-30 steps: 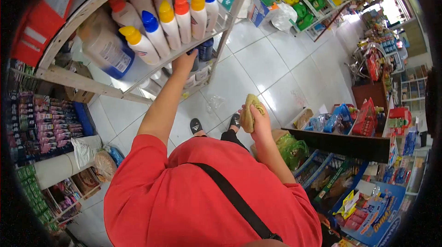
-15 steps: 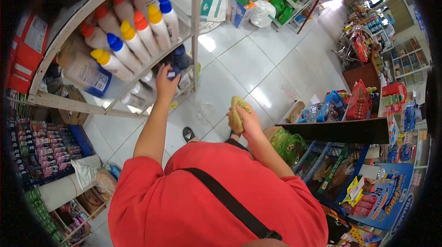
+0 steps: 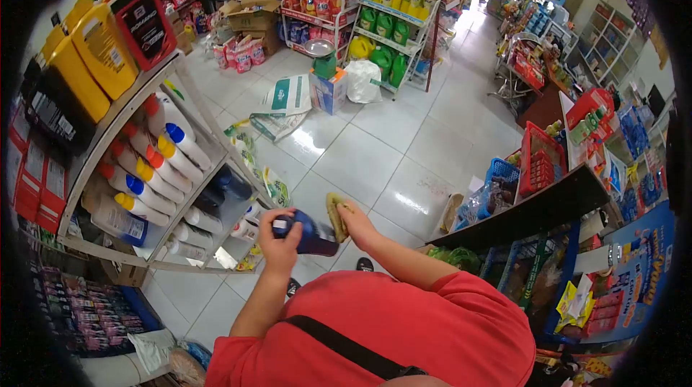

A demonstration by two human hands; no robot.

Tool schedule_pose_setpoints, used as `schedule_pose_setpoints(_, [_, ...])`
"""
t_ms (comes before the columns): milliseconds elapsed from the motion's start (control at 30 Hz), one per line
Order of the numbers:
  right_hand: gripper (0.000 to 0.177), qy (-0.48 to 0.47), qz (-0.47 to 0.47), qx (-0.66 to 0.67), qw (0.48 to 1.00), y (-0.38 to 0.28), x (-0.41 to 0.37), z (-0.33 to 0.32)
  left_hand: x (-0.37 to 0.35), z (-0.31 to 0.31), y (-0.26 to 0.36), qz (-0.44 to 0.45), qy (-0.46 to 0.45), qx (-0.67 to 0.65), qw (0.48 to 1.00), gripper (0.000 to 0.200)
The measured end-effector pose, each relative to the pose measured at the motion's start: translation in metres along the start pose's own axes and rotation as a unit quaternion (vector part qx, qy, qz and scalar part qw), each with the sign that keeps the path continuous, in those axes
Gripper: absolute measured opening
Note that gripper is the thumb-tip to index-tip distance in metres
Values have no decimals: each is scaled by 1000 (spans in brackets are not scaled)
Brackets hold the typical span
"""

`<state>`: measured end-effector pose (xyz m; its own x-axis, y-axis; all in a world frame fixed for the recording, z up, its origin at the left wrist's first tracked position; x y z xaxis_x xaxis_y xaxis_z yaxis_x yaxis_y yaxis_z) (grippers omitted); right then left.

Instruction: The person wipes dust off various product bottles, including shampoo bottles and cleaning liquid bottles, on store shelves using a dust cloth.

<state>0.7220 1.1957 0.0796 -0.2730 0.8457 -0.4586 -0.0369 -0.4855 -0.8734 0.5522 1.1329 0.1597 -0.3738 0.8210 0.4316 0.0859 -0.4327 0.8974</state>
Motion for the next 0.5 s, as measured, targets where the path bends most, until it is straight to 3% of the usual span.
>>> schedule_pose_setpoints(67, [32, -51, -18, 29, 998, -9, -4, 2, 10, 29, 31, 155, -109, 110, 976, 31])
schedule_pose_setpoints(133, [34, -114, -34, 73, 990, -18, -1, 0, 13, 55, 55, 218, -150, 153, 952, 32])
schedule_pose_setpoints(200, [34, -147, -64, 93, 983, -25, -4, -2, 17, 69, 62, 248, -157, 179, 939, 32])
schedule_pose_setpoints(267, [34, -163, -55, 109, 979, -82, -51, -1, 23, 74, 61, 249, -131, 195, 939, 32])
schedule_pose_setpoints(400, [39, -167, -314, 4, 935, -95, -76, 1, 30, 65, 66, 187, 3, 122, 975, 32])
schedule_pose_setpoints(433, [40, -94, -492, -97, 860, -92, -69, 4, 30, 63, 71, 202, 10, 106, 974, 33])
schedule_pose_setpoints(500, [38, -104, -337, 6, 936, -79, -69, 3, 30, 59, 93, 282, -29, 104, 954, 35])
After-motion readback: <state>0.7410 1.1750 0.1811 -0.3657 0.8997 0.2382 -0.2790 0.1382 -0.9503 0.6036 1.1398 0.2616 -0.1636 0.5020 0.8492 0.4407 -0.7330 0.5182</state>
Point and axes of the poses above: each hand's wrist, its own x-axis towards the middle knuckle, its own z-axis out of the palm, y = z × x, the point moved 1 cm from there along x, towards the middle knuckle, and after that the axes turned 4 degrees about z, right-handed, at the moved point
